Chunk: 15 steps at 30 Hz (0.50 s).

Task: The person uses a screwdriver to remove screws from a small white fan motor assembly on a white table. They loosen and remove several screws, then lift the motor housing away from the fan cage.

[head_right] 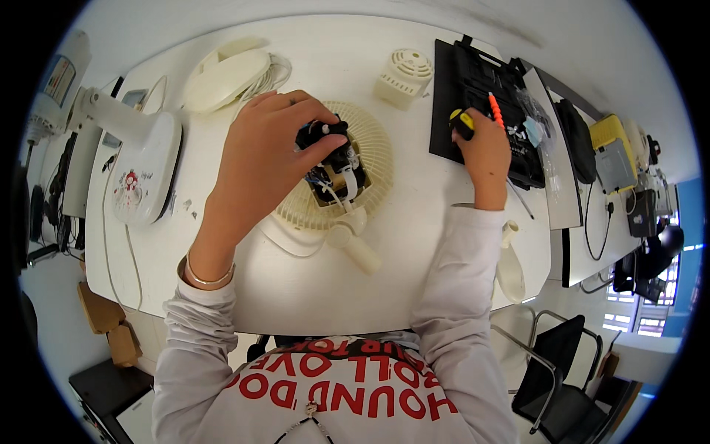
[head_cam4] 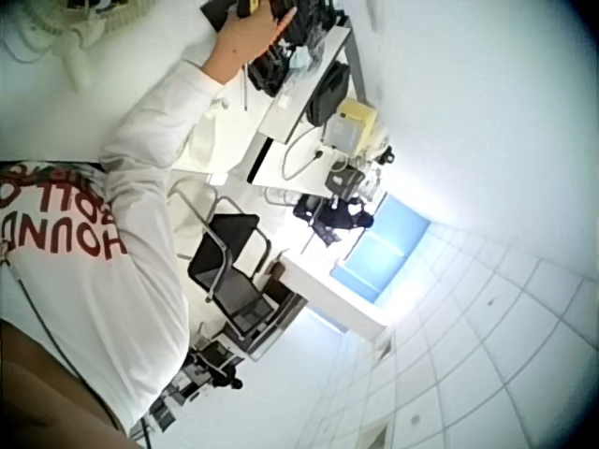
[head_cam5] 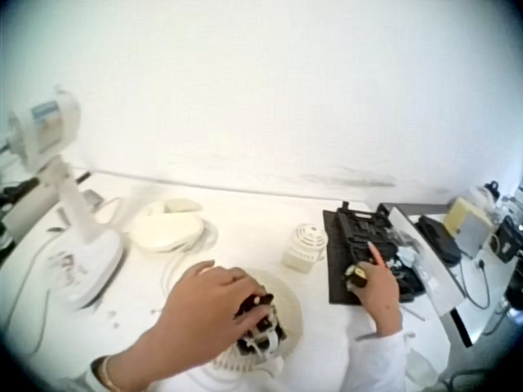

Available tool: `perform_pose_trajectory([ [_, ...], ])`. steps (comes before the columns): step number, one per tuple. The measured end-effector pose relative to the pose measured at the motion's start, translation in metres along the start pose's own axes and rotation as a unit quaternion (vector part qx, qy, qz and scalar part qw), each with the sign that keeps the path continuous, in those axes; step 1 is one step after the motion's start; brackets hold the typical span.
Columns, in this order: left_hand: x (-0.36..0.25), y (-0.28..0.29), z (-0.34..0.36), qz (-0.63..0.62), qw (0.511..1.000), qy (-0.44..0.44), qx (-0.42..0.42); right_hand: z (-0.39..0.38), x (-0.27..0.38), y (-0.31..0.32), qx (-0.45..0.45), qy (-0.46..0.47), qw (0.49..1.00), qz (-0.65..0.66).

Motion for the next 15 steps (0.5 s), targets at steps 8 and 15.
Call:
perform_pose_trajectory([
  [8,0.001,-0.003,-0.004,0.003,1.000,0.020,0.023,-0.023,0.112,0.071,-0.068,0.129,0.875,0.462],
  [15,0.001,-0.002,-0.003,-0.015,1.000,0.018,0.021,-0.033,0.139,0.063,-0.080,0.173,0.875,0.446],
])
Point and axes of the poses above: each hand's wrist, its own z-axis towards the middle knuckle, its own y-axis out of the back of the hand, x = y × z, the point moved 6 cm from there along z, towards the middle knuckle, and after that the axes turned 8 degrees about -x, right-handed, at the moved point
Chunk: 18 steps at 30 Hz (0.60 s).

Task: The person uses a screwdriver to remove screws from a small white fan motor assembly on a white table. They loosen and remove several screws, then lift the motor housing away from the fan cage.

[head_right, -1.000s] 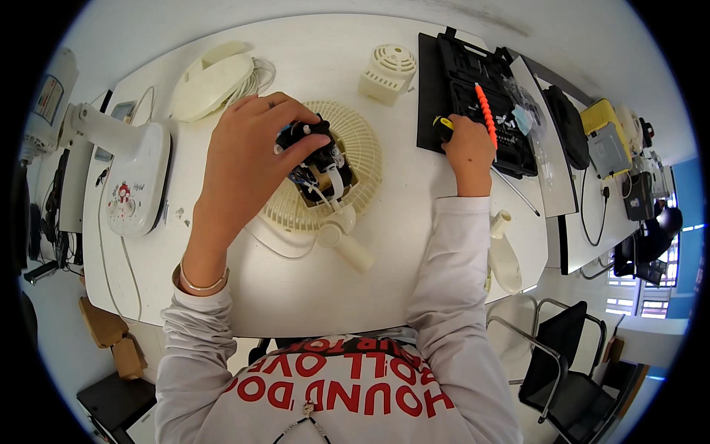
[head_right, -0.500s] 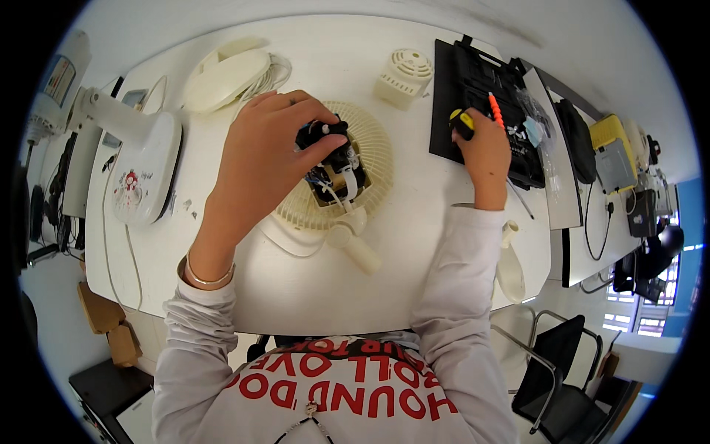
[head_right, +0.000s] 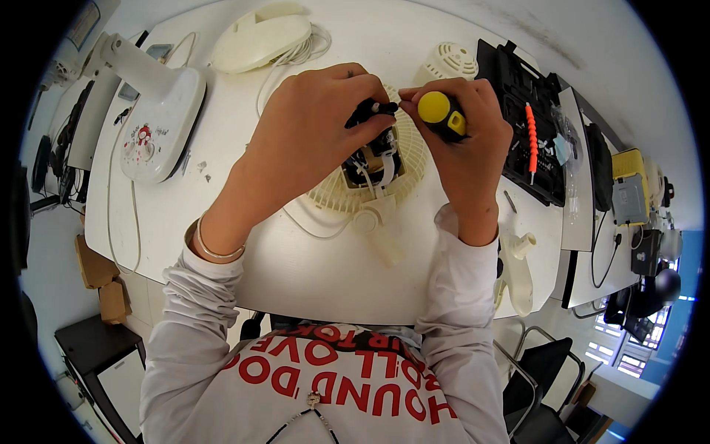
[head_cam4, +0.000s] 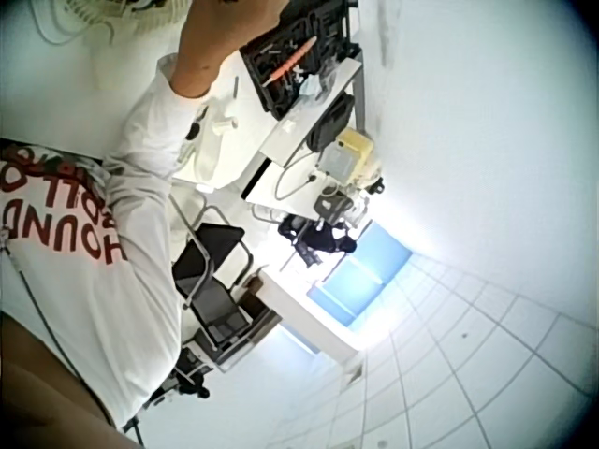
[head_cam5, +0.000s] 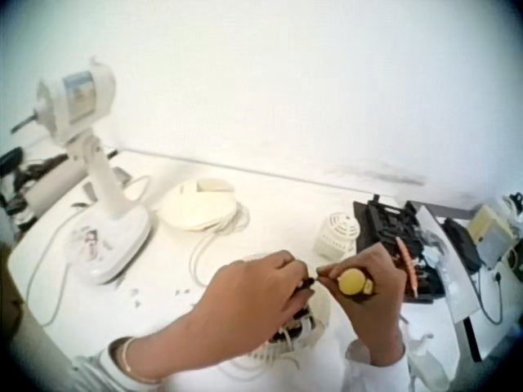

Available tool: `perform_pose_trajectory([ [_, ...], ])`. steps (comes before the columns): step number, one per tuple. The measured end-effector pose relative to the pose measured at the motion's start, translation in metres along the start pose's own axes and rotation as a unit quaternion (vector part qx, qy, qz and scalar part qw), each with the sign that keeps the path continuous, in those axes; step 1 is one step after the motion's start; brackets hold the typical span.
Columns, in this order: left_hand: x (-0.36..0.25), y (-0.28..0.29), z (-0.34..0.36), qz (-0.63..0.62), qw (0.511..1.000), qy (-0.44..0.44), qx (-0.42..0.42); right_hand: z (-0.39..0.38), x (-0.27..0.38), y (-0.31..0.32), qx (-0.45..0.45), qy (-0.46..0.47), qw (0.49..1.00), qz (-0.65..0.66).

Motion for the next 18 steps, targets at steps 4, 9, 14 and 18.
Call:
perform_pose_trajectory([
  [4,-0.0004,0.0004,-0.0004,-0.005,1.000,-0.003,-0.004,-0.0022,-0.0008,-0.0039,-0.001,-0.001,1.000,-0.002],
  [9,-0.0006,0.0010,-0.0003,0.001,1.000,-0.003,-0.009,-0.0032,0.0046,-0.0030,0.007,0.049,0.998,-0.046],
  [14,-0.0010,0.0017,-0.0005,-0.010,1.000,-0.007,-0.012,-0.0024,0.0044,-0.0014,0.023,0.061,0.997,-0.043],
  [18,-0.0002,0.0008,0.0001,-0.009,1.000,-0.003,-0.011,-0.0020,0.0000,-0.0020,0.028,0.039,0.999,-0.005],
])
Point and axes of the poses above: each hand's wrist, its own z-axis towards the middle knuckle, its own y-axis out of the back of the hand, x = y × z, the point moved 6 cm from there along z, towards the middle knuckle, and after that the axes turned 8 degrees about -x, right-handed, at the moved point
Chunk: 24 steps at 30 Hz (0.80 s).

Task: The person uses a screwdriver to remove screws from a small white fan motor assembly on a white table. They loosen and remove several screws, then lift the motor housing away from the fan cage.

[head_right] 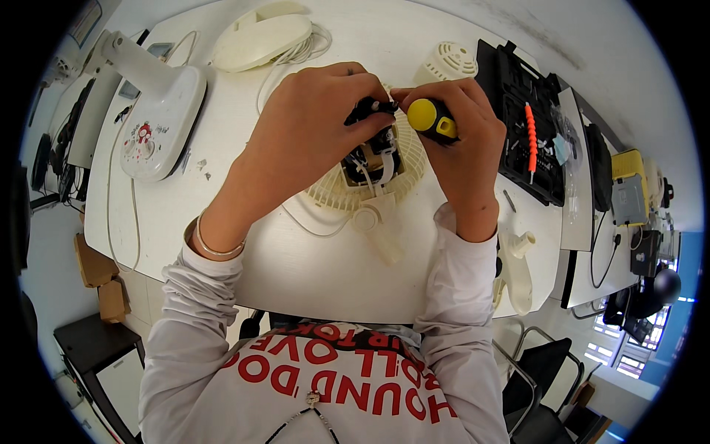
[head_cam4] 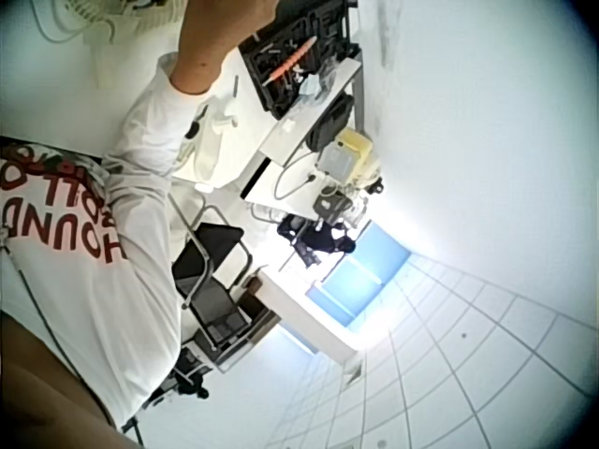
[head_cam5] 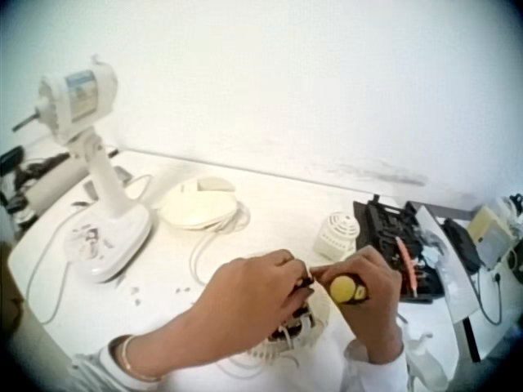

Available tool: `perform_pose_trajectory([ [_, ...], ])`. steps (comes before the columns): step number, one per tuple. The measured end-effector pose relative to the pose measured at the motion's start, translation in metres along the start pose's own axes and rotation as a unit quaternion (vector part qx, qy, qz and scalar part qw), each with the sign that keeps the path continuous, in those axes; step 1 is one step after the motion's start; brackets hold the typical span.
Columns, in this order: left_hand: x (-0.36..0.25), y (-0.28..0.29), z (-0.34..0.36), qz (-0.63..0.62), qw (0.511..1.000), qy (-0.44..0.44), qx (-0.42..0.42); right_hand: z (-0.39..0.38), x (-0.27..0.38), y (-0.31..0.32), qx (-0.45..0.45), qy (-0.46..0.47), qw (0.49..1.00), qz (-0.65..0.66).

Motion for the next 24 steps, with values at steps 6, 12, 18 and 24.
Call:
perform_pose_trajectory([
  [6,0.0017,-0.0020,-0.0003,0.005,1.000,0.003,0.006,-0.0009,-0.0041,-0.0053,0.025,-0.038,0.998,0.043],
  [12,0.0025,-0.0022,0.0008,0.008,1.000,0.005,0.007,-0.0013,-0.0045,-0.0072,0.025,-0.102,0.991,0.082],
  [18,0.0018,-0.0014,0.0014,-0.003,1.000,0.019,0.010,-0.0003,-0.0036,-0.0086,0.039,-0.124,0.989,0.069],
  [24,-0.0012,-0.0003,0.0015,-0.012,1.000,0.012,0.011,0.0004,-0.0054,-0.0075,0.031,-0.145,0.985,0.093],
])
Point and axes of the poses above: each hand's wrist, its own z-axis towards the middle knuckle, its own y-axis out of the back of the hand, x = y × z, the point moved 6 cm from there along z, towards the middle knuckle, and after that the axes turned 8 degrees about -x, right-handed, at the moved point
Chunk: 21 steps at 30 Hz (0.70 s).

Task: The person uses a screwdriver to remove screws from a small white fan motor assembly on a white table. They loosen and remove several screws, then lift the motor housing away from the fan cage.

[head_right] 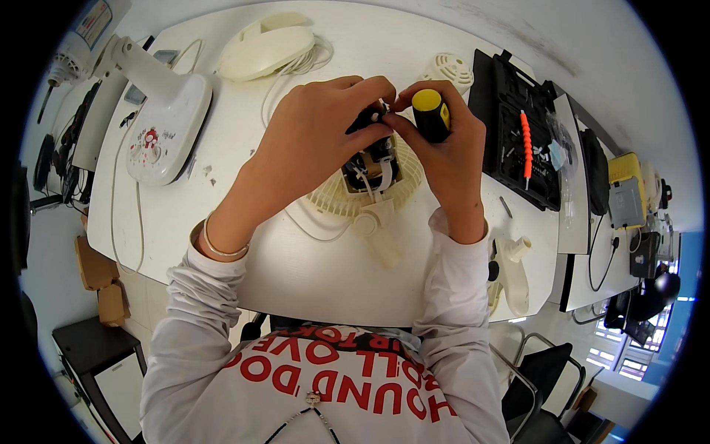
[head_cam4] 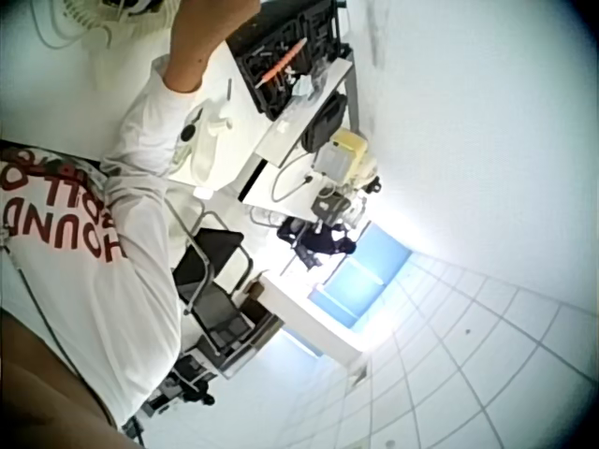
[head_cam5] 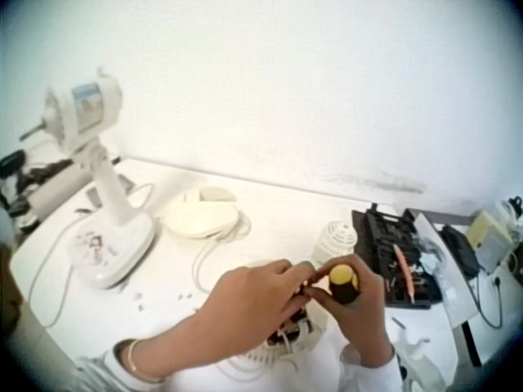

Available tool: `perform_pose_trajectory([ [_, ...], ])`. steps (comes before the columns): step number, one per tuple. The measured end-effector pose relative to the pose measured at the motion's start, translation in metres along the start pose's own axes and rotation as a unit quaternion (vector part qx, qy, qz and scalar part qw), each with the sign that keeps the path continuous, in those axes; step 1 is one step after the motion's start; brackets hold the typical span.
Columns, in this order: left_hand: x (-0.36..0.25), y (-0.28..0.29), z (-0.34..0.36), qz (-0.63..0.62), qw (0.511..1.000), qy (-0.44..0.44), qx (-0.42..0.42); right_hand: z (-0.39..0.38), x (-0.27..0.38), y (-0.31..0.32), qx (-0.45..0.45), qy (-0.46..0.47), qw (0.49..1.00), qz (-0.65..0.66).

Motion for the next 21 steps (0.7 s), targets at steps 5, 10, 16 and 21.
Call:
perform_pose_trajectory([
  [5,-0.002,0.000,0.000,0.010,1.000,-0.014,-0.004,0.001,0.000,0.003,0.011,-0.001,1.000,-0.011],
  [10,-0.001,-0.001,0.000,0.015,1.000,-0.027,0.000,0.002,-0.001,0.004,0.012,0.003,1.000,0.020],
  [16,-0.004,-0.001,0.000,0.006,1.000,-0.027,-0.012,0.002,-0.006,0.005,0.012,-0.018,0.999,0.036],
  [21,-0.003,0.001,0.004,-0.010,1.000,-0.002,0.014,0.002,-0.011,0.005,0.021,-0.017,0.998,0.062],
])
Point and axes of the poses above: each hand's wrist, its own z-axis towards the middle knuckle, its own y-axis out of the back of the hand, x = y × z, the point moved 6 cm from there along z, towards the middle knuckle, and after that the axes turned 8 degrees about -x, right-handed, at the moved point
